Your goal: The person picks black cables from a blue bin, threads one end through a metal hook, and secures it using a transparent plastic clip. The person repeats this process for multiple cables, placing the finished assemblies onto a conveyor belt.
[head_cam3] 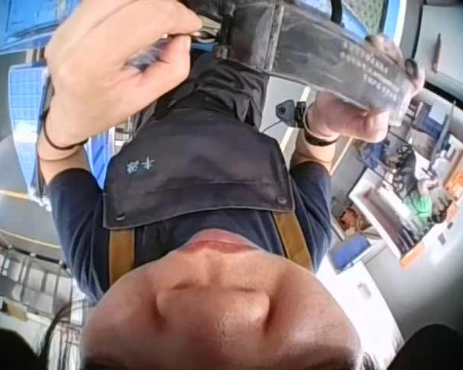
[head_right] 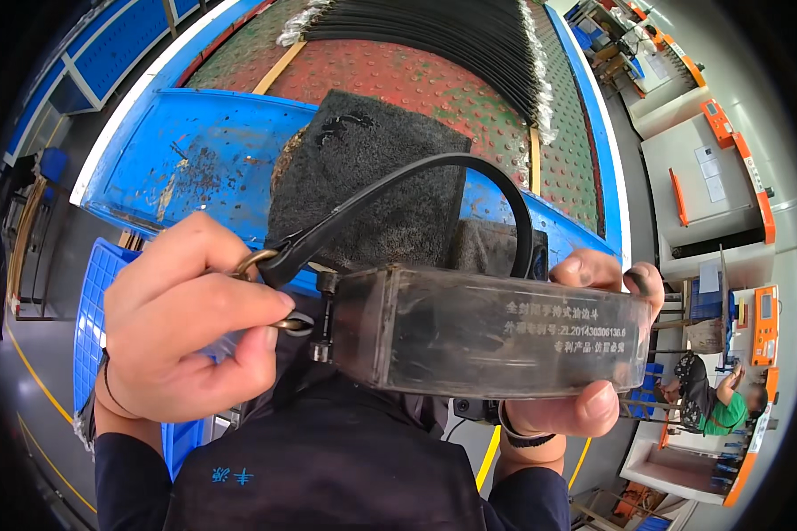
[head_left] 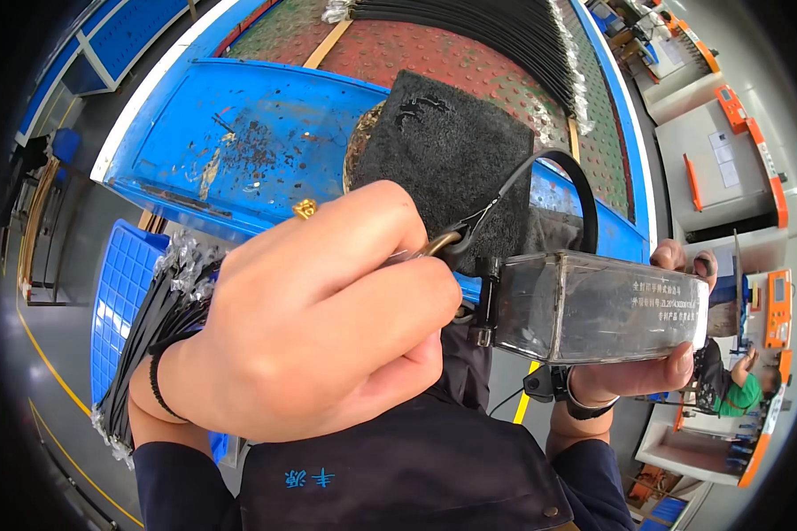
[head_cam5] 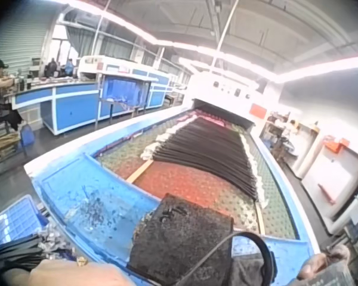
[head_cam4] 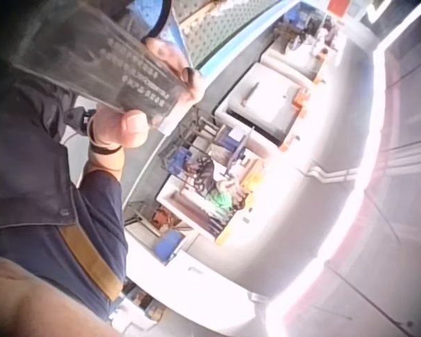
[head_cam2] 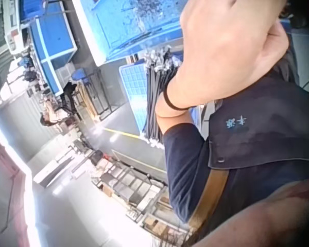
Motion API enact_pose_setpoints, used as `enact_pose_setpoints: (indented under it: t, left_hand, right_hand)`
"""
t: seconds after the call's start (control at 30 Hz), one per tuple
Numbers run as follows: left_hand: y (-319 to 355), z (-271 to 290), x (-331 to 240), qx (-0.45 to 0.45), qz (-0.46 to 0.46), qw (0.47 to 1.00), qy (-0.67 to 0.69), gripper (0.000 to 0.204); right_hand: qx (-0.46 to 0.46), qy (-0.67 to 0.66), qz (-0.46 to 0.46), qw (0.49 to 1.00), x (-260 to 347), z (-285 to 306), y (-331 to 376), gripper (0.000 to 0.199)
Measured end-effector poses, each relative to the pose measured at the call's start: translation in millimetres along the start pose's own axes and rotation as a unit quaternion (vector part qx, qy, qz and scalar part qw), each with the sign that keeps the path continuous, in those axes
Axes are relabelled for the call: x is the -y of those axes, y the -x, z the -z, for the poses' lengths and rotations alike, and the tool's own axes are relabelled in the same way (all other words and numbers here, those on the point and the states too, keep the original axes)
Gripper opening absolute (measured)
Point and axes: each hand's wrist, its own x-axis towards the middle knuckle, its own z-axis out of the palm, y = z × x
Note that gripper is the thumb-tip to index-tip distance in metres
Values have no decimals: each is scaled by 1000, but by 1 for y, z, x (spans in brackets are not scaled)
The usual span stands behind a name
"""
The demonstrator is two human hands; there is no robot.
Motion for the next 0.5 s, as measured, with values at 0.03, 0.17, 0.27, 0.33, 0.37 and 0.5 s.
enact_pose_setpoints:
  t: [0.03, 0.17, 0.27, 0.33, 0.37, 0.5]
  left_hand:
    - [0, 0, 1, 0, -1, 1000, 2, 26]
    - [0, 0, 2, 4, -2, 1000, 7, 25]
    - [0, 0, 2, 6, -3, 1000, 9, 25]
    - [1, -1, 3, 0, 0, 1000, 13, 25]
    - [2, -1, 3, -3, 3, 1000, 15, 25]
    - [2, -2, 2, -8, 13, 1000, 24, 25]
  right_hand:
    - [-6, 4, 4, 1000, 0, 0, 0, 81]
    - [-14, 6, 14, 1000, 0, -5, 1, 82]
    - [-13, 8, 16, 1000, 0, -6, 1, 82]
    - [-15, 2, 12, 1000, 0, -2, 1, 82]
    - [-12, -2, 14, 1000, 0, -1, 1, 81]
    - [-1, -15, 28, 1000, 2, 0, 3, 80]
